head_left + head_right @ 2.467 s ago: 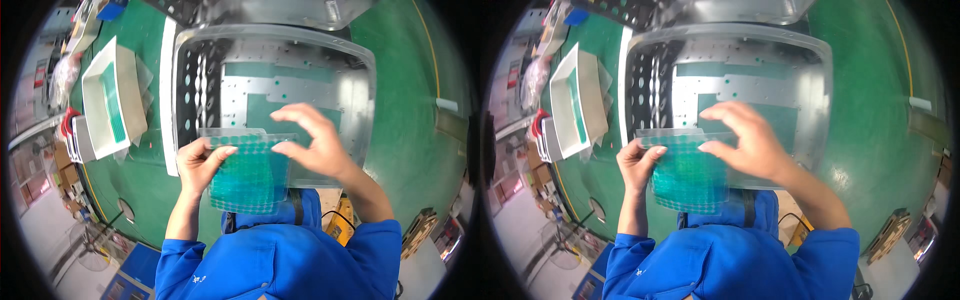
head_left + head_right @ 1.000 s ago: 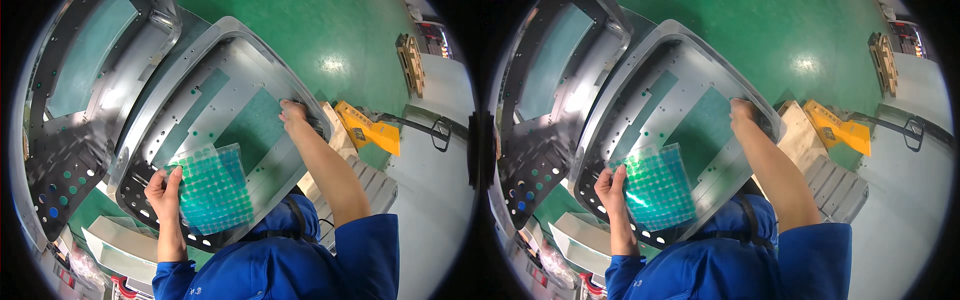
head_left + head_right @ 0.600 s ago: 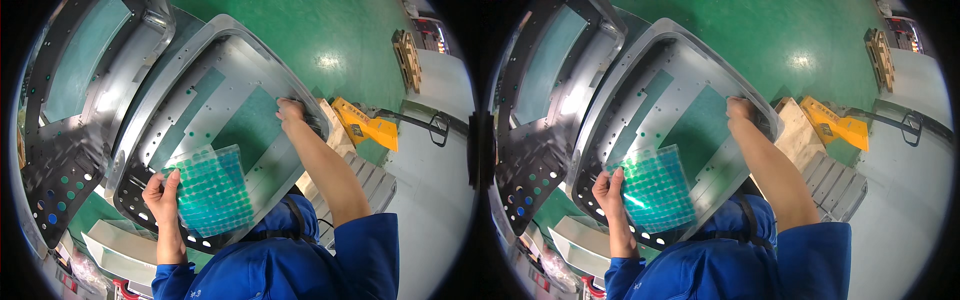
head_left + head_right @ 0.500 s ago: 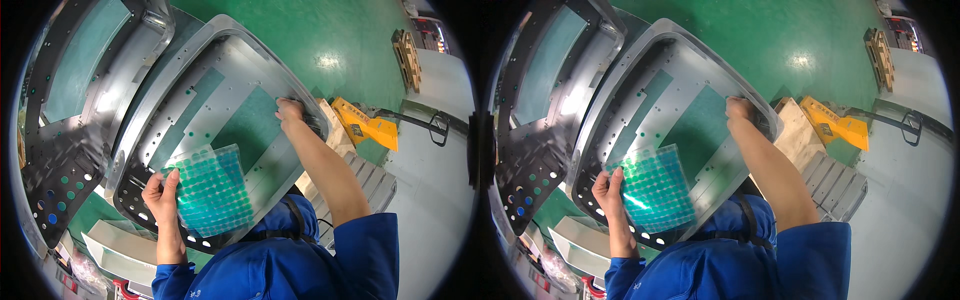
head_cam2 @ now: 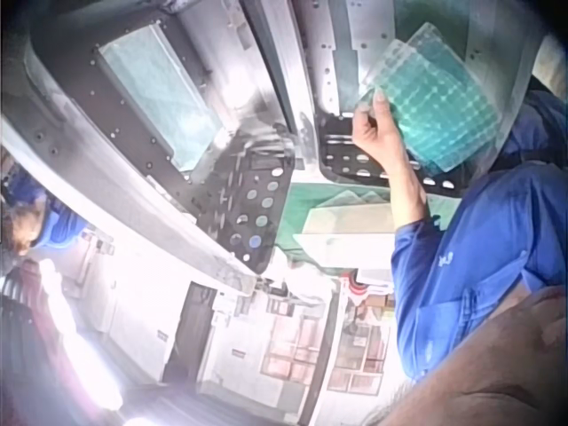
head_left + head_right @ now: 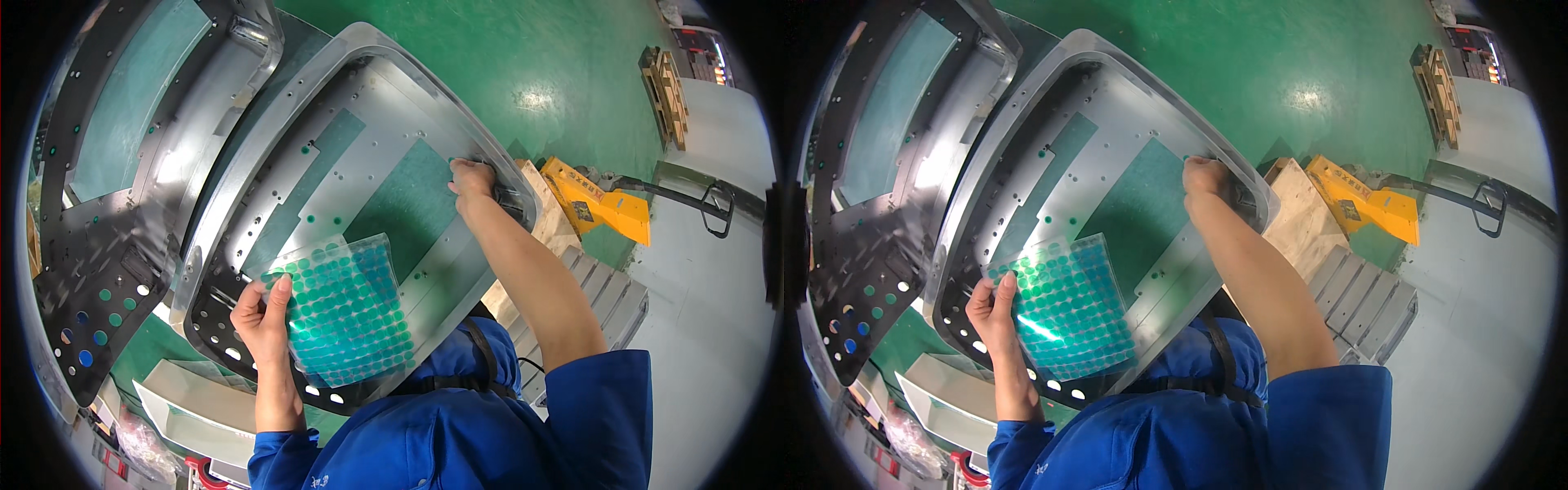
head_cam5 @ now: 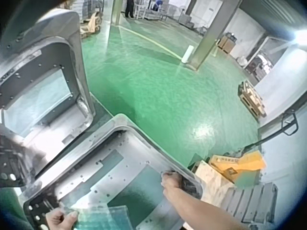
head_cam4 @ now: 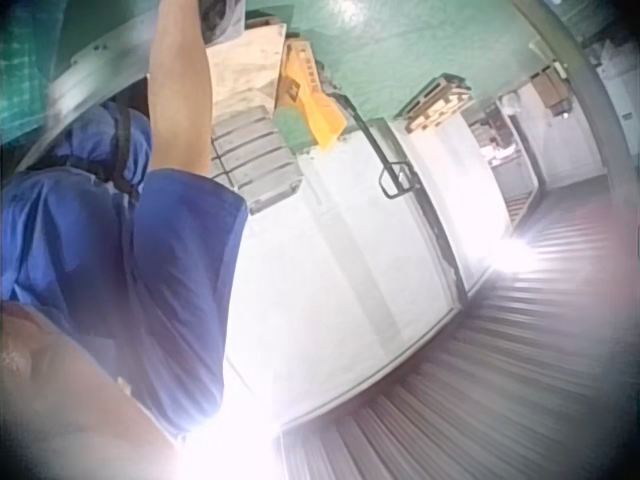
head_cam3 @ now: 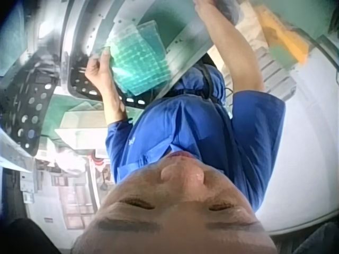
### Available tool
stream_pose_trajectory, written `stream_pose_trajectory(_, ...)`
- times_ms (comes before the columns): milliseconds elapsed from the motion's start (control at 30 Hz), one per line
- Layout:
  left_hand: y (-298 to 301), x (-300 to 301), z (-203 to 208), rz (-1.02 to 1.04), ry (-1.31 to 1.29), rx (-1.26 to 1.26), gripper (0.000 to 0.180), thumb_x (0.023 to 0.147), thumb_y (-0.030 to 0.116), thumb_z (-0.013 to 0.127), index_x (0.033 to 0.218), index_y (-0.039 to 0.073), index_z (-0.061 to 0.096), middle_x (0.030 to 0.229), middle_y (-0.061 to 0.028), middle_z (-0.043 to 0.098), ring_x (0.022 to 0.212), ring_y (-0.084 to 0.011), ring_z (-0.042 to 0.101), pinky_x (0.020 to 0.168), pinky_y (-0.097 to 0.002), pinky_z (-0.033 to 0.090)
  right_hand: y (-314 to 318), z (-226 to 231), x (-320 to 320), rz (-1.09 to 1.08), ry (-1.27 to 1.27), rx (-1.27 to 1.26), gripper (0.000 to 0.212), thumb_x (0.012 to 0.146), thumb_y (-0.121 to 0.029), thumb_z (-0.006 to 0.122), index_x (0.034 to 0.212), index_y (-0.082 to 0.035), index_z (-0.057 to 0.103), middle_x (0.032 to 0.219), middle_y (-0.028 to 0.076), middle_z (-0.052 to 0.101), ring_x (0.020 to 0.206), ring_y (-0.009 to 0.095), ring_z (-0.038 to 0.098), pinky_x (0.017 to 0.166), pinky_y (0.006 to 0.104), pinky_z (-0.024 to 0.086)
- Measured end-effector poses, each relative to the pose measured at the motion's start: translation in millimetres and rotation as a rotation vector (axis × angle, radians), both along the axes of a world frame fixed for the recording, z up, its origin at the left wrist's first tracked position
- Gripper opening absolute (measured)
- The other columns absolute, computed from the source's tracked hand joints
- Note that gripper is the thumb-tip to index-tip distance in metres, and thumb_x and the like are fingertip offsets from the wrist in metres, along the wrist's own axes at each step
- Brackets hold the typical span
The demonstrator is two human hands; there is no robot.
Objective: Manually applying small green adhesive dots or stickers to the interior of metal enclosures.
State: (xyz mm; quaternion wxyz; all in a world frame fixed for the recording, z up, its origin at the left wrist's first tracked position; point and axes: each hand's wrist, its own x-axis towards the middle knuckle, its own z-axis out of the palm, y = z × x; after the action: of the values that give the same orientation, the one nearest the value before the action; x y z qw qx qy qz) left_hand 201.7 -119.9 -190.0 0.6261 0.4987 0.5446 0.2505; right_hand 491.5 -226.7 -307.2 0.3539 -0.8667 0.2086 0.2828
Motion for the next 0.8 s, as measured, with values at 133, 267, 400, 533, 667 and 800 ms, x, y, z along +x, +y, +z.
stream_pose_trajectory(133, 0, 1, 0, -0.002, -0.010, -0.001, 0.009, 0.074, 0.009, 0.065, 0.078, 0.002, 0.062, 0.060, 0.0069, 0.052, 0.051, 0.0016, 0.038, 0.047, -0.0129, 0.024, -3, -6, -1, -0.005, -0.040, 0.059, 0.010, 0.073, -0.010, 0.061, 0.080, -0.005, 0.057, 0.086, 0.004, 0.055, 0.078, 0.016, 0.053, 0.068, 0.0320, 0.047)
stream_pose_trajectory(267, 0, 1, 0, -0.019, -0.010, 0.000, 0.009, 0.074, 0.009, 0.065, 0.078, 0.002, 0.062, 0.061, 0.0066, 0.053, 0.052, 0.0016, 0.039, 0.047, -0.0129, 0.025, -8, -17, 1, 0.037, -0.079, 0.050, 0.012, 0.072, -0.011, 0.061, 0.081, -0.005, 0.057, 0.085, 0.004, 0.056, 0.076, 0.016, 0.053, 0.067, 0.0310, 0.047)
stream_pose_trajectory(400, 0, 1, 0, -0.023, -0.010, -0.013, 0.009, 0.074, 0.009, 0.066, 0.078, 0.002, 0.061, 0.061, 0.0068, 0.053, 0.051, 0.0017, 0.039, 0.047, -0.0128, 0.025, -11, -21, 0, 0.051, -0.119, 0.023, 0.013, 0.073, -0.010, 0.059, 0.084, -0.004, 0.057, 0.082, 0.005, 0.057, 0.073, 0.017, 0.054, 0.065, 0.0298, 0.047)
stream_pose_trajectory(533, 0, 1, -1, 0.012, 0.006, 0.016, 0.009, 0.073, 0.010, 0.066, 0.076, 0.002, 0.061, 0.060, 0.0075, 0.051, 0.051, 0.0015, 0.037, 0.047, -0.0135, 0.023, 6, 9, -26, 0.101, -0.249, -0.163, 0.024, 0.074, -0.005, 0.053, 0.098, -0.003, 0.053, 0.088, 0.009, 0.057, 0.082, 0.022, 0.053, 0.073, 0.0297, 0.045)
stream_pose_trajectory(667, 2, -1, 1, 0.055, 0.012, 0.035, 0.009, 0.074, 0.010, 0.066, 0.074, 0.003, 0.061, 0.061, 0.0072, 0.050, 0.053, 0.0007, 0.037, 0.048, -0.0142, 0.024, 9, 22, -47, 0.782, -0.301, -0.465, 0.054, 0.074, -0.002, 0.051, 0.123, 0.000, 0.029, 0.113, 0.015, 0.044, 0.104, 0.026, 0.043, 0.087, 0.0307, 0.038)
stream_pose_trajectory(800, -1, -6, 10, 0.115, -0.002, 0.060, 0.008, 0.074, 0.010, 0.065, 0.075, 0.003, 0.061, 0.064, 0.0058, 0.053, 0.057, -0.0001, 0.040, 0.052, -0.0140, 0.027, 10, 25, -48, 1.062, -0.147, -0.593, 0.073, 0.073, -0.004, 0.054, 0.129, 0.006, 0.007, 0.126, 0.016, 0.029, 0.113, 0.027, 0.035, 0.094, 0.0319, 0.033)
